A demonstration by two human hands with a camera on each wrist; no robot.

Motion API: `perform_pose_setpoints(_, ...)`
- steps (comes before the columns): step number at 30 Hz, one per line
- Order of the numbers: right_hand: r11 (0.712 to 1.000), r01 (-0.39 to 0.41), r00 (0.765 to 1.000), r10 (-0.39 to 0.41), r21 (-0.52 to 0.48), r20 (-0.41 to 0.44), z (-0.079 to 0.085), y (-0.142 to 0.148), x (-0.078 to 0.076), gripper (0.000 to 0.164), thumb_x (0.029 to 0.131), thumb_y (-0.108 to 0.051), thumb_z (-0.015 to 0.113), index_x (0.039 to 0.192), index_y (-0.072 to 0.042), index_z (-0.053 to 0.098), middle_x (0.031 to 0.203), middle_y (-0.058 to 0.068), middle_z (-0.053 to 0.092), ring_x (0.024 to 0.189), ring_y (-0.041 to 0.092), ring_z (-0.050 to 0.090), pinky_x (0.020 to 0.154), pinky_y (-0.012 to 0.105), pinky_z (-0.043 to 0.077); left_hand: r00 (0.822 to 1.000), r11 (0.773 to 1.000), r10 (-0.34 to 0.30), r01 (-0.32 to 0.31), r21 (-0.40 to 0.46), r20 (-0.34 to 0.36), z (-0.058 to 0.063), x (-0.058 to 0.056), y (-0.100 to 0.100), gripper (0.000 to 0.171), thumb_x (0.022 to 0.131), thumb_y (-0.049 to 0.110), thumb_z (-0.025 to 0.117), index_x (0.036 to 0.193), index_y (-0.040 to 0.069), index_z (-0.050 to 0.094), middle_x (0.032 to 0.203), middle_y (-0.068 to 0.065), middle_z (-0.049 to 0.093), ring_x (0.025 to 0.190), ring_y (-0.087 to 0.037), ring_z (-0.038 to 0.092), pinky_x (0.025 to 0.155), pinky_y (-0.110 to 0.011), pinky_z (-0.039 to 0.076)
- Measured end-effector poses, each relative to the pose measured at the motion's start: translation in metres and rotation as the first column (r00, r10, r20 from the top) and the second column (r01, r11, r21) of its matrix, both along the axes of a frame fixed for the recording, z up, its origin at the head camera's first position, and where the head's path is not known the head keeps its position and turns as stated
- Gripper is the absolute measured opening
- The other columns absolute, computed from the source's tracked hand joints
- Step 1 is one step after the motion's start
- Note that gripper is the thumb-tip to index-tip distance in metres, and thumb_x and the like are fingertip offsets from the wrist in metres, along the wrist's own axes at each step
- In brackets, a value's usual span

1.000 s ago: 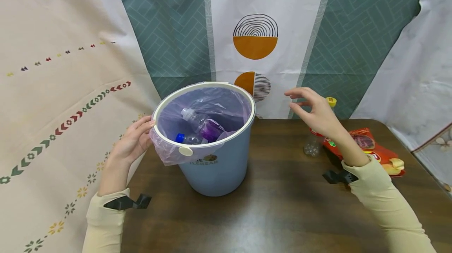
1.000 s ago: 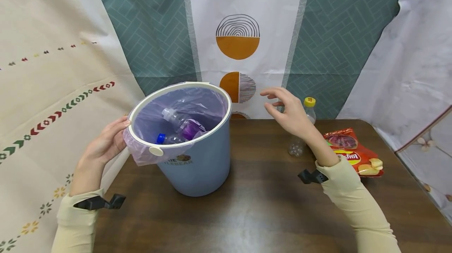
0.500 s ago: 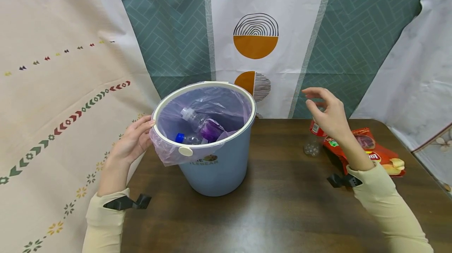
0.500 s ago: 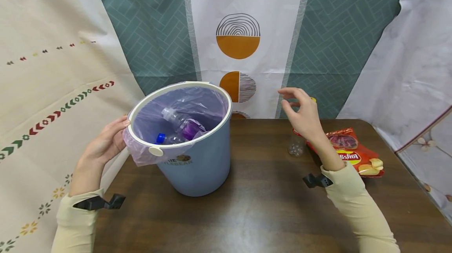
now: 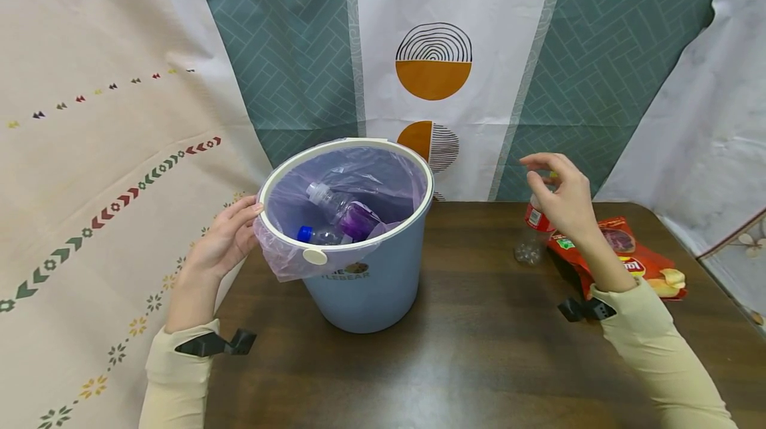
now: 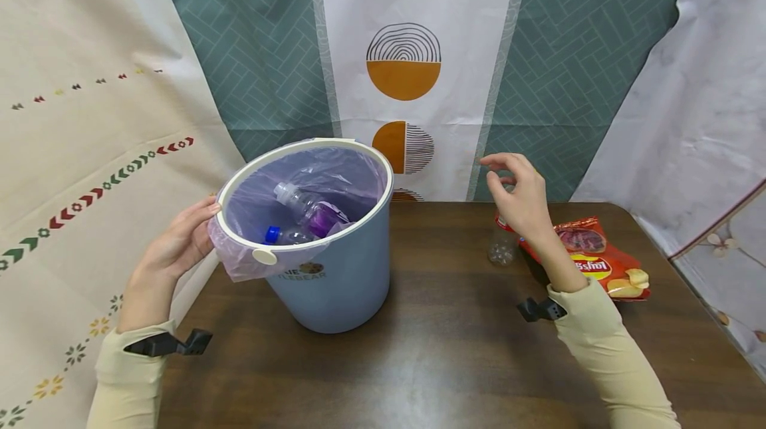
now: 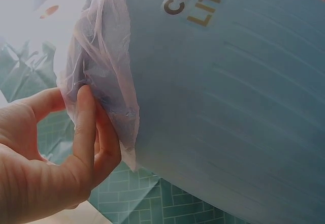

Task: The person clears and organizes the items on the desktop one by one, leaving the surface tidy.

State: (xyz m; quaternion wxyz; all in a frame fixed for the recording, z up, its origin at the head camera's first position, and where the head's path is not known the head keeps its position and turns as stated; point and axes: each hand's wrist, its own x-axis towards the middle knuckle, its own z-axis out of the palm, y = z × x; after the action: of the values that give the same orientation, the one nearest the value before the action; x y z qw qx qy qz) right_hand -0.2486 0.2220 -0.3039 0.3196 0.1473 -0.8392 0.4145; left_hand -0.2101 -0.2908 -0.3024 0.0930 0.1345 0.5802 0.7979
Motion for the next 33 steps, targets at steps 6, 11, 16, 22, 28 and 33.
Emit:
perform_pose_setpoints(6,0.994,0.066,0.997,-0.068,-0.085,-0.021,-0.002,0.005,-0.003,0.02,0.089,-0.012,0.053,0.105,-0.007,0.065,0.106,0.0,0.057,0.097,-0.004,0.048,0.079,0.005,0.042,1.0,1.0,-0.002,0.002,0.007,0.004,-0.001,0.001,0.0,0.02,0.096,0.009,0.041,0.115,0.007,0.048,0.089,0.001,0.063,0.075,-0.007,0.063,0.066,-0.016,0.055)
perform_pose_setpoints(11,0.988,0.094,0.995,-0.096,-0.122,-0.006,-0.004,0.008,-0.004,0.021,0.089,-0.014,0.053,0.105,-0.007,0.065,0.106,-0.002,0.056,0.097,-0.002,0.048,0.079,0.006,0.042,1.0,1.0,-0.002,0.002,0.004,0.007,-0.001,0.001,0.0,0.02,0.097,0.009,0.04,0.116,0.007,0.047,0.09,0.001,0.062,0.075,-0.007,0.063,0.066,-0.016,0.055)
perform_pose_setpoints(16,0.978,0.159,0.987,-0.157,-0.136,0.027,-0.004,0.011,-0.005,0.025,0.088,-0.014,0.052,0.111,-0.007,0.061,0.111,0.001,0.053,0.099,0.003,0.045,0.085,0.016,0.046,1.0,1.0,0.0,0.0,-0.016,-0.009,0.0,0.0,0.0,0.021,0.097,0.009,0.038,0.116,0.007,0.046,0.089,0.001,0.062,0.074,-0.007,0.063,0.066,-0.016,0.055)
perform_pose_setpoints(22,0.969,0.223,0.97,-0.21,-0.105,0.12,-0.003,0.015,-0.004,0.038,0.089,-0.018,0.05,0.124,-0.006,0.047,0.126,0.014,0.04,0.115,0.023,0.037,0.099,0.047,0.039,1.0,0.999,0.007,-0.008,-0.037,-0.017,0.0,0.0,0.001,0.022,0.097,0.01,0.039,0.117,0.006,0.045,0.09,0.001,0.062,0.075,-0.007,0.063,0.067,-0.016,0.055)
perform_pose_setpoints(28,0.968,0.237,0.96,-0.22,-0.082,0.175,-0.008,0.021,-0.007,0.052,0.087,-0.02,0.052,0.133,-0.004,0.033,0.133,0.021,0.03,0.121,0.033,0.028,0.098,0.049,0.028,1.0,1.0,0.0,0.0,-0.013,-0.005,0.0,0.0,0.0,0.022,0.097,0.009,0.04,0.117,0.007,0.046,0.09,0.001,0.062,0.075,-0.007,0.062,0.066,-0.016,0.055)
perform_pose_setpoints(33,0.971,0.229,0.95,-0.207,-0.072,0.234,-0.013,0.026,-0.009,0.06,0.088,-0.024,0.053,0.137,-0.005,0.025,0.136,0.022,0.024,0.12,0.036,0.024,0.097,0.052,0.026,1.0,1.0,-0.007,0.007,0.004,0.002,0.0,0.0,0.0,0.022,0.097,0.009,0.039,0.118,0.007,0.045,0.091,0.001,0.061,0.074,-0.006,0.061,0.063,-0.015,0.054)
